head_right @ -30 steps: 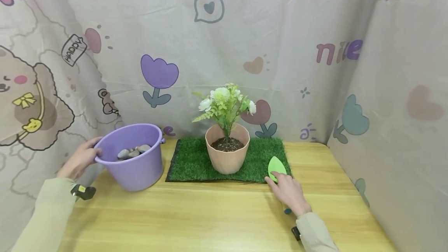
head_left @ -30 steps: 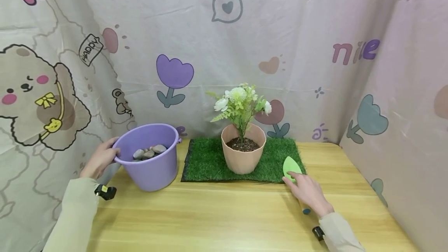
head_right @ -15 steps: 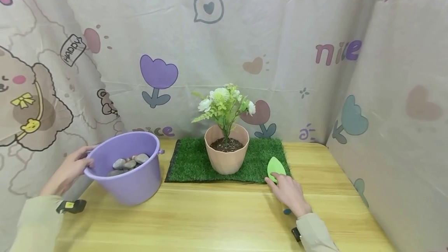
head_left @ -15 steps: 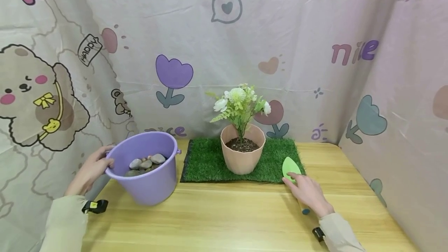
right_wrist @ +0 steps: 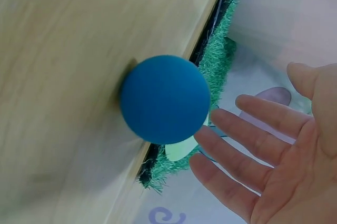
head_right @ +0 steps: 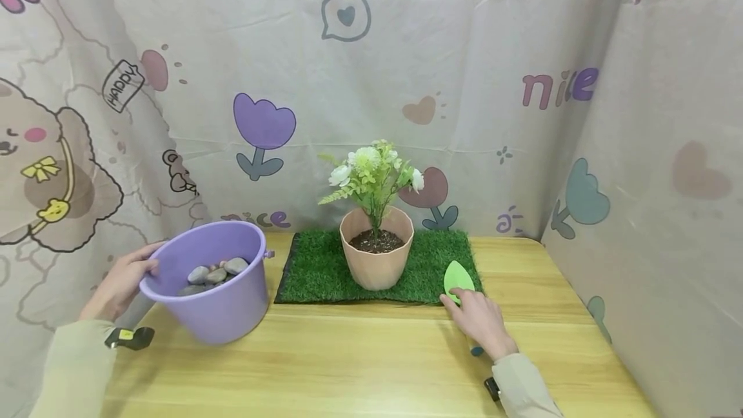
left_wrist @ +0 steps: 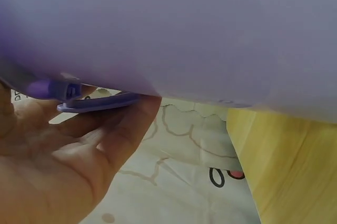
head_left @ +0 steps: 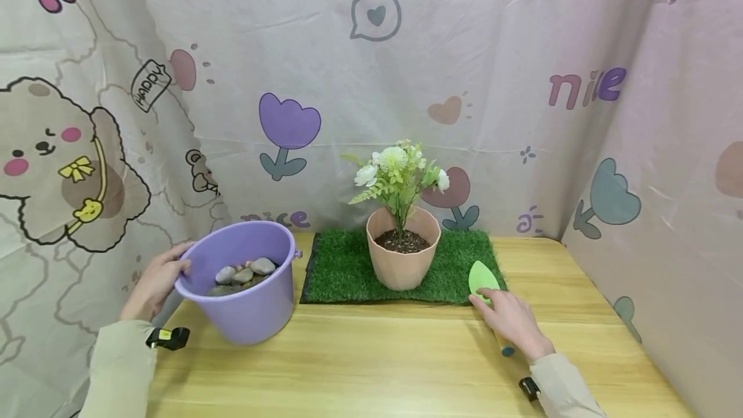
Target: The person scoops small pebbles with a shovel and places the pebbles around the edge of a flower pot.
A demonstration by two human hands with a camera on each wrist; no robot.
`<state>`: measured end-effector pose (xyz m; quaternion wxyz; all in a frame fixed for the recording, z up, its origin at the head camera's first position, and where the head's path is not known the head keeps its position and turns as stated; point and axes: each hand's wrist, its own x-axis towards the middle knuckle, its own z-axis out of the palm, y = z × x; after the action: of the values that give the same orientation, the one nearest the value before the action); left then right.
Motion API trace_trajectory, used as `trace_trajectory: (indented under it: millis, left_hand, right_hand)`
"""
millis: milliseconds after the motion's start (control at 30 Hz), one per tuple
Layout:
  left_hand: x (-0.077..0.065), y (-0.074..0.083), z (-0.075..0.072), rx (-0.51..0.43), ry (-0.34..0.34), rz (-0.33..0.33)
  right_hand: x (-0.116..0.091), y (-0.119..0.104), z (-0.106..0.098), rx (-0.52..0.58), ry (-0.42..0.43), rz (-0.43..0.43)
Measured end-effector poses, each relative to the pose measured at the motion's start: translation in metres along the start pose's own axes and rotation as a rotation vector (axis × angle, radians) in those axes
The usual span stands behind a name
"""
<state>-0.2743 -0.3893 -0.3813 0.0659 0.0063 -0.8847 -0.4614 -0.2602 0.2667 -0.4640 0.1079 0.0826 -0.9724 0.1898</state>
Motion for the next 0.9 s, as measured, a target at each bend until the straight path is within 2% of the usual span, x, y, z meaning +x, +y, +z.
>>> trace_trajectory:
  millis: [100,433,633,900]
  left_hand:
    - [-0.003,0.001,0.002,0.024,0.049,0.020]
    - [-0.018,0.008,0.008,0.063,0.075,0.066]
    - [-0.025,0.018,0.019,0.024,0.058,0.101]
    - [-0.031,0.028,0.038,0.053,0.093,0.143]
  right_hand:
    - [-0.002,0.001,0.001,0.003,-0.002,0.013]
    - [-0.003,0.002,0.002,0.006,0.002,0.016]
    - [-0.004,0.005,0.000,0.009,-0.018,0.038]
    - [-0.002,0.008,0.001,-0.019,-0.009,0.016]
